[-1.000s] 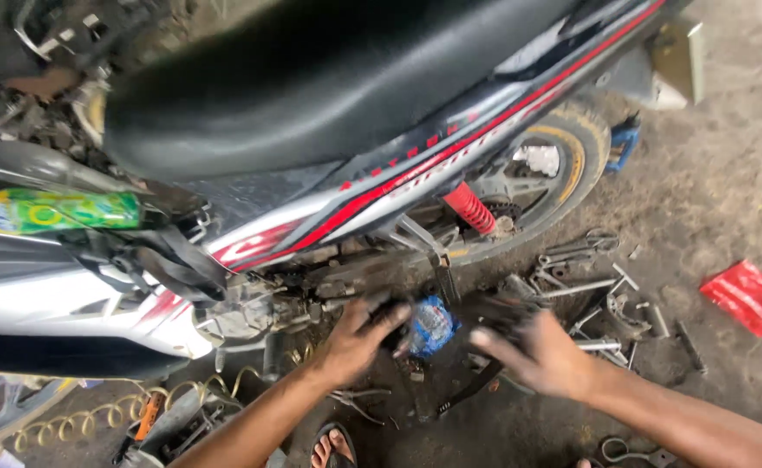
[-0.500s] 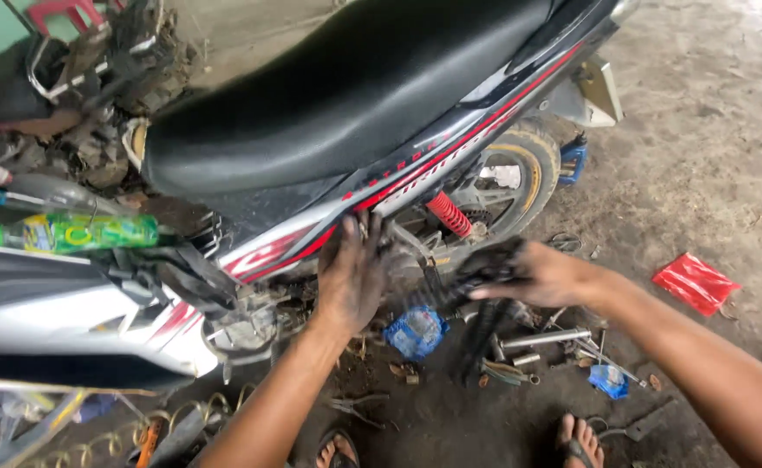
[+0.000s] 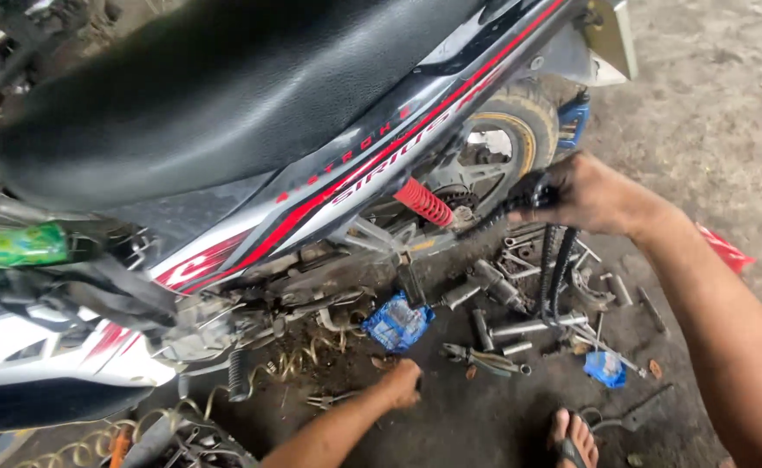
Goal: The person works on the chain and sprocket area of a motorcycle on a lift. They handle the drive chain by hand, manipulate a chain link component, use a wrench and a socket tool on parts near the swingarm, and pick up and reposition the chain and small hardware from the ground.
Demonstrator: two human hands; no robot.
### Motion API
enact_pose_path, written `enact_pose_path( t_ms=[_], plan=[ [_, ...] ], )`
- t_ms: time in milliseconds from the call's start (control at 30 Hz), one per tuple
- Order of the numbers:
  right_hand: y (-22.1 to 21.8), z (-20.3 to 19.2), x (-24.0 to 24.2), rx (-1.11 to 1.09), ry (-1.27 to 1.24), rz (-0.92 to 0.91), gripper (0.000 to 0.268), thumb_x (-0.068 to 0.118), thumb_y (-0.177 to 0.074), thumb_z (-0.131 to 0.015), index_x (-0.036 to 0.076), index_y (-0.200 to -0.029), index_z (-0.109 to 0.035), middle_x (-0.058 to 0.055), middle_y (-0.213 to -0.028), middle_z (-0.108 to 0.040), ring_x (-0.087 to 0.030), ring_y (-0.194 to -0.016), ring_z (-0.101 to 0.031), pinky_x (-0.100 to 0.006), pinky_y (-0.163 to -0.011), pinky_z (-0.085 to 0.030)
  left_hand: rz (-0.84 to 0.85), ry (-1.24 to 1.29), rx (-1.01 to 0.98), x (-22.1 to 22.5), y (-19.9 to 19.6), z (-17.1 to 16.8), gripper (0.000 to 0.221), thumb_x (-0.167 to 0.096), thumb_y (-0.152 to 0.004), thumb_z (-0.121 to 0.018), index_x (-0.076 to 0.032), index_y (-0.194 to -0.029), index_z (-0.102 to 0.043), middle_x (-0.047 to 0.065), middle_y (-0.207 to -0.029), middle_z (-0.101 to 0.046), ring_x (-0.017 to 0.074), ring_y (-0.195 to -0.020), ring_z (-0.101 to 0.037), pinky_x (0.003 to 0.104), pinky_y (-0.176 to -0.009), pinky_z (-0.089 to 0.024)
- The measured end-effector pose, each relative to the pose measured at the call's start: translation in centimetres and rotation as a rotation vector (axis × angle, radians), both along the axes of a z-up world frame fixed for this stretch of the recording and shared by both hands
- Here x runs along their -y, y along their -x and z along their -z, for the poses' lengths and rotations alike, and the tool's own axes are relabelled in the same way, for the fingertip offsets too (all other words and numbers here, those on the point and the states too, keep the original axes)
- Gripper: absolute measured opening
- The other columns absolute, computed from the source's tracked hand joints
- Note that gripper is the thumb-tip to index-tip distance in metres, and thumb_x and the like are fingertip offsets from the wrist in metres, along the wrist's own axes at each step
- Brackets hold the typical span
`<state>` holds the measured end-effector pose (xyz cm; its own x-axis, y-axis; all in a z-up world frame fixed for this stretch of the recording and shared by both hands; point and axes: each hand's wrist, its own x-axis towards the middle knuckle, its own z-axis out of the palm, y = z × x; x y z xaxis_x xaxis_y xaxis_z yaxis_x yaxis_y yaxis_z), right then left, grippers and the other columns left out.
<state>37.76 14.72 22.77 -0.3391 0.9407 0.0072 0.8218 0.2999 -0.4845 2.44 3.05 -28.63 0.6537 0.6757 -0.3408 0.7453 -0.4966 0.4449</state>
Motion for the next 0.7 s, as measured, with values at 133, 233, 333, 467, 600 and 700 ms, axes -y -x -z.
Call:
enact_pose_path(
  t_ms=[133, 233, 333, 467, 600, 700],
  plan=[
    [-1.7, 3.8, -3.3, -0.075, -0.003, -0.045, 0.038, 0.040, -0.075, -0.083, 0.014, -0.103, -0.082, -0.006, -0.096, -0.083, -0.020, -0.082, -0.078, -0.035, -0.085, -0.062, 0.016, 0.130, 0.129, 0.7, -1.8, -4.3, 0.057, -0.027, -0.073, -0.085, -0.007, -0.124, -0.070, 0.025, -0.125, -0.062, 0.0398, -0.128, -0.054, 0.047, -0.109, -0.045],
    [-3.0, 5.8, -5.2, 0.022, -0.073, -0.029, 0.038, 0.039, -0.074, -0.086, 0.014, -0.103, -0.083, -0.006, -0.103, -0.081, -0.022, -0.087, -0.077, -0.036, -0.088, -0.060, 0.007, 0.217, 0.122, -1.6, -1.1, -8.3, 0.065, -0.033, -0.082, -0.088, -0.004, -0.133, -0.062, 0.027, -0.136, -0.051, 0.0423, -0.123, -0.050, 0.053, -0.102, -0.042],
    [-3.7, 6.2, -6.9, 0.031, -0.214, -0.089, 0.034, 0.031, -0.081, -0.081, 0.012, -0.108, -0.080, -0.009, -0.107, -0.079, -0.027, -0.090, -0.075, -0.039, -0.085, -0.060, 0.150, 0.534, -0.045, -7.0, 2.3, -14.4, 0.051, -0.047, -0.092, -0.068, -0.005, -0.120, -0.070, 0.018, -0.113, -0.074, 0.0340, -0.104, -0.073, 0.048, -0.089, -0.060],
    [-2.1, 6.2, -7.9, -0.053, -0.303, -0.077, 0.033, 0.031, -0.085, -0.078, 0.016, -0.114, -0.079, -0.007, -0.112, -0.078, -0.026, -0.092, -0.076, -0.038, -0.086, -0.060, 0.123, 0.277, -0.274, -14.1, 8.0, -21.7, 0.048, -0.045, -0.096, -0.065, 0.002, -0.107, -0.070, 0.020, -0.099, -0.073, 0.0307, -0.089, -0.071, 0.046, -0.079, -0.061],
    [1.6, 7.0, -9.5, -0.079, -0.336, -0.112, 0.034, 0.032, -0.088, -0.074, 0.020, -0.120, -0.077, -0.005, -0.115, -0.078, -0.025, -0.088, -0.076, -0.036, -0.087, -0.061, -0.381, 0.171, -0.120, -16.7, 7.7, -29.6, 0.057, -0.052, -0.105, -0.044, -0.007, -0.130, -0.068, 0.028, -0.109, -0.077, 0.0363, -0.096, -0.073, 0.046, -0.090, -0.060],
    [5.0, 7.6, -10.7, -0.130, -0.265, -0.084, 0.033, 0.033, -0.089, -0.077, 0.017, -0.119, -0.077, -0.007, -0.116, -0.077, -0.026, -0.093, -0.076, -0.038, -0.089, -0.059, -0.414, 0.178, -0.067, -20.6, 9.0, -23.7, 0.056, -0.052, -0.105, -0.045, -0.006, -0.129, -0.068, 0.026, -0.108, -0.077, 0.0353, -0.095, -0.072, 0.046, -0.089, -0.060]
  ],
)
